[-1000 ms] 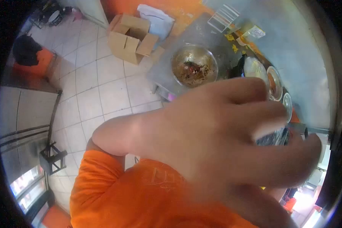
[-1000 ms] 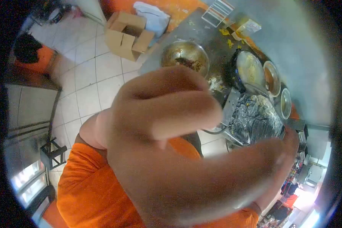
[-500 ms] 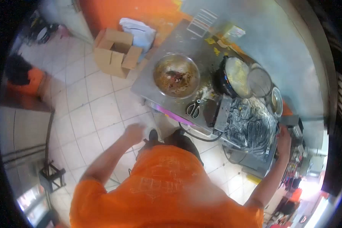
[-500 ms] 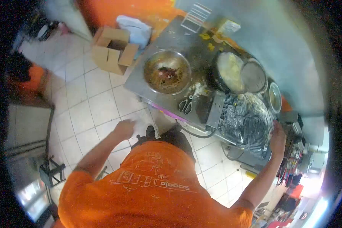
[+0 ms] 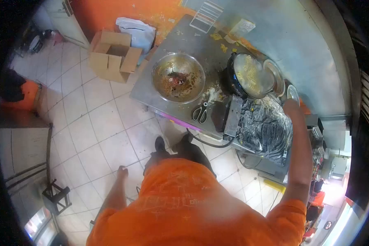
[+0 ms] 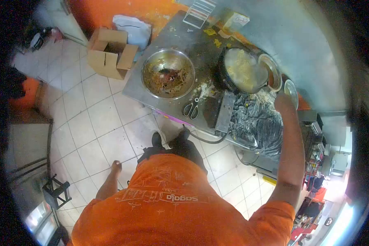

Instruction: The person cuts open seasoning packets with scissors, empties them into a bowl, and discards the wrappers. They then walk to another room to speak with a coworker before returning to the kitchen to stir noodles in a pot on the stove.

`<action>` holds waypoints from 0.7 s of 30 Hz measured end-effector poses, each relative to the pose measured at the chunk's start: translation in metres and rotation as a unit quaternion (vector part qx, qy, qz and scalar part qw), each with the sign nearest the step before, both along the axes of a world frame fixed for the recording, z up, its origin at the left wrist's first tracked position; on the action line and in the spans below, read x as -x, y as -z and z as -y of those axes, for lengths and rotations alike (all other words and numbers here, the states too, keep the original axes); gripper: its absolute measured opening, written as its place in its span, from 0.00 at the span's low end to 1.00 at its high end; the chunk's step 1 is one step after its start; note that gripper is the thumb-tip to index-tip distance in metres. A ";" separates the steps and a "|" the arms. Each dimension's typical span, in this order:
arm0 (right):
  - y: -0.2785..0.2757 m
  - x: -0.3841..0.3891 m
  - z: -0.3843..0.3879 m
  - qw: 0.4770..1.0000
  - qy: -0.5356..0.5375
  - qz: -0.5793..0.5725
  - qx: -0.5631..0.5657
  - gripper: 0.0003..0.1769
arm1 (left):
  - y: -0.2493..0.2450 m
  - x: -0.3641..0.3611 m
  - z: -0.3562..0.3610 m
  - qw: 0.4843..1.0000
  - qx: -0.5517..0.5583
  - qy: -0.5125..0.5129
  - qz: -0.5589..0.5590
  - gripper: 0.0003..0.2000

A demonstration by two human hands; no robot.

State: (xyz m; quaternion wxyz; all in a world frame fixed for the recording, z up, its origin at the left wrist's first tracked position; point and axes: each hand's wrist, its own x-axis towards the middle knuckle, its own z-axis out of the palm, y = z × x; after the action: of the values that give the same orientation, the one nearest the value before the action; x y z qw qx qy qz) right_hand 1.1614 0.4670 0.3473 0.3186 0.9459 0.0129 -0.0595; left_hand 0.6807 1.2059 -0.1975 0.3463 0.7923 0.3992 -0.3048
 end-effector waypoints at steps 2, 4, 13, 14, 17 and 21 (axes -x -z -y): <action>0.024 -0.009 0.032 0.932 0.240 -0.076 -0.261 0.15 | 0.001 -0.042 0.025 0.970 0.183 -0.155 -0.043 0.16; 0.033 -0.018 0.046 0.737 0.442 -0.144 -0.492 0.22 | -0.041 -0.077 0.067 0.915 0.271 -0.299 0.029 0.05; 0.094 0.067 -0.050 0.334 0.470 -0.036 -0.816 0.08 | 0.012 -0.047 0.057 0.934 0.115 0.309 0.139 0.15; 0.102 0.068 -0.052 0.303 0.468 -0.001 -0.830 0.09 | 0.012 -0.044 0.038 0.869 0.029 0.482 0.104 0.14; 0.130 0.068 -0.039 0.134 0.433 -0.066 -0.889 0.09 | -0.001 -0.044 -0.015 0.848 -0.053 0.528 -0.010 0.13; 0.138 0.081 -0.064 0.194 0.384 0.008 -0.903 0.09 | -0.007 -0.051 -0.092 0.972 -0.014 0.112 -0.207 0.09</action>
State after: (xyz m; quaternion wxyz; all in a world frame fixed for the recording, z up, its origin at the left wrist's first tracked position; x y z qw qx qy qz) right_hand 1.0807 0.5311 0.2092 -0.8150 0.4765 -0.3092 -0.1150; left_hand 0.7318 1.2978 -0.1905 0.2087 0.7567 0.3752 -0.4930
